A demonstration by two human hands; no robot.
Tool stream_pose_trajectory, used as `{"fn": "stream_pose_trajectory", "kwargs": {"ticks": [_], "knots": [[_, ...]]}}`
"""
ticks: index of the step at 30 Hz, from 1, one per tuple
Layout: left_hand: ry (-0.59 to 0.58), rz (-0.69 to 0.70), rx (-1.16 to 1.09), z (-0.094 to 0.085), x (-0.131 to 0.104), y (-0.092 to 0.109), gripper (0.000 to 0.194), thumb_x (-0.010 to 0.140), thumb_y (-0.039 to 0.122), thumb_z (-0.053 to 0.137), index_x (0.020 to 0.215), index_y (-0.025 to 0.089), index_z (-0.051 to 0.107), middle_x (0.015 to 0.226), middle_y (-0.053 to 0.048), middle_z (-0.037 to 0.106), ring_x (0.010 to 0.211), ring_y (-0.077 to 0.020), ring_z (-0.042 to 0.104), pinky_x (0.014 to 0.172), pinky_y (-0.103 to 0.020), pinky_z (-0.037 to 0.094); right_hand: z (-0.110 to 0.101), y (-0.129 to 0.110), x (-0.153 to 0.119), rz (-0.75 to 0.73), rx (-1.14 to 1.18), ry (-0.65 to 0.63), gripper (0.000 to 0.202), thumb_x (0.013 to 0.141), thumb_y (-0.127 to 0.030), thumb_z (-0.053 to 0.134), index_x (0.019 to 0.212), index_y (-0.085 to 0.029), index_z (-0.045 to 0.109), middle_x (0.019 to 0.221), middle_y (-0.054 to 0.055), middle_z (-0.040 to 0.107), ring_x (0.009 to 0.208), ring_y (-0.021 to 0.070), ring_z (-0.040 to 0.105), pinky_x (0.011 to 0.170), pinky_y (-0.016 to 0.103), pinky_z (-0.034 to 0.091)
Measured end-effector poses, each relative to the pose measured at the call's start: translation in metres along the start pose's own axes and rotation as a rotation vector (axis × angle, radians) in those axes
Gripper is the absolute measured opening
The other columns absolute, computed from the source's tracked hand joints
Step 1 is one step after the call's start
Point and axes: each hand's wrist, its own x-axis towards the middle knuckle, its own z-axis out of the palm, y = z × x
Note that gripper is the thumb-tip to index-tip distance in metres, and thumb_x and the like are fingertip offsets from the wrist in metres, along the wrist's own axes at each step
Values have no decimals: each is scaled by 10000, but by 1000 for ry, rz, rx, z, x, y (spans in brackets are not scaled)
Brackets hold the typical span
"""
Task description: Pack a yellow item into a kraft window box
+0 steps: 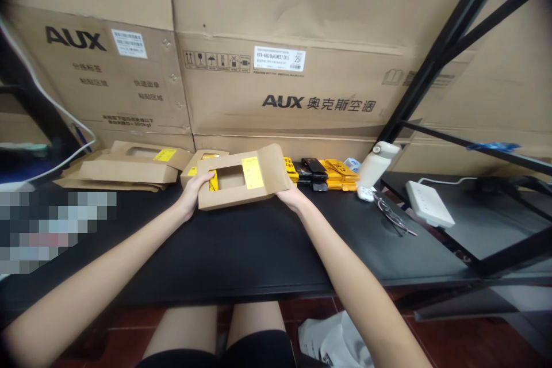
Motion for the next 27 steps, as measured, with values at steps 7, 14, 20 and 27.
{"fn": "stream_pose_trajectory", "kwargs": {"ticks": [7,14,20,27], "knots": [[10,-2,4,-1,2,-2,518,635,424,746,1072,154,680,1081,-76,723,1020,-275,658,880,-352,506,-2,-7,-4,-12,-82,-45,727,497,-284,877,1174,-211,621,1325,110,579,1256,274,534,1120,500,356],[11,2,9,-2,3,-3,503,643,418,743,1072,162,679,1095,-70,720,1045,-273,651,886,-343,503,-2,-9,-4,-33,-113,-50,733,502,-277,877,1188,-214,624,1330,103,575,1269,287,523,1128,507,341],[-5,-2,10,-2,2,-2,508,648,420,739,1079,159,674,1094,-73,720,1052,-278,649,893,-352,503,-3,-2,1,-73,-152,-11,644,596,-381,829,1183,-217,623,1365,105,543,1305,287,487,1152,518,293],[15,-1,13,-1,0,0,473,639,397,743,1040,155,681,1053,-77,730,1011,-284,665,886,-371,515,-6,7,6,-163,-254,-15,684,599,-428,816,1218,-232,600,1412,104,495,1334,298,453,1153,525,284]]}}
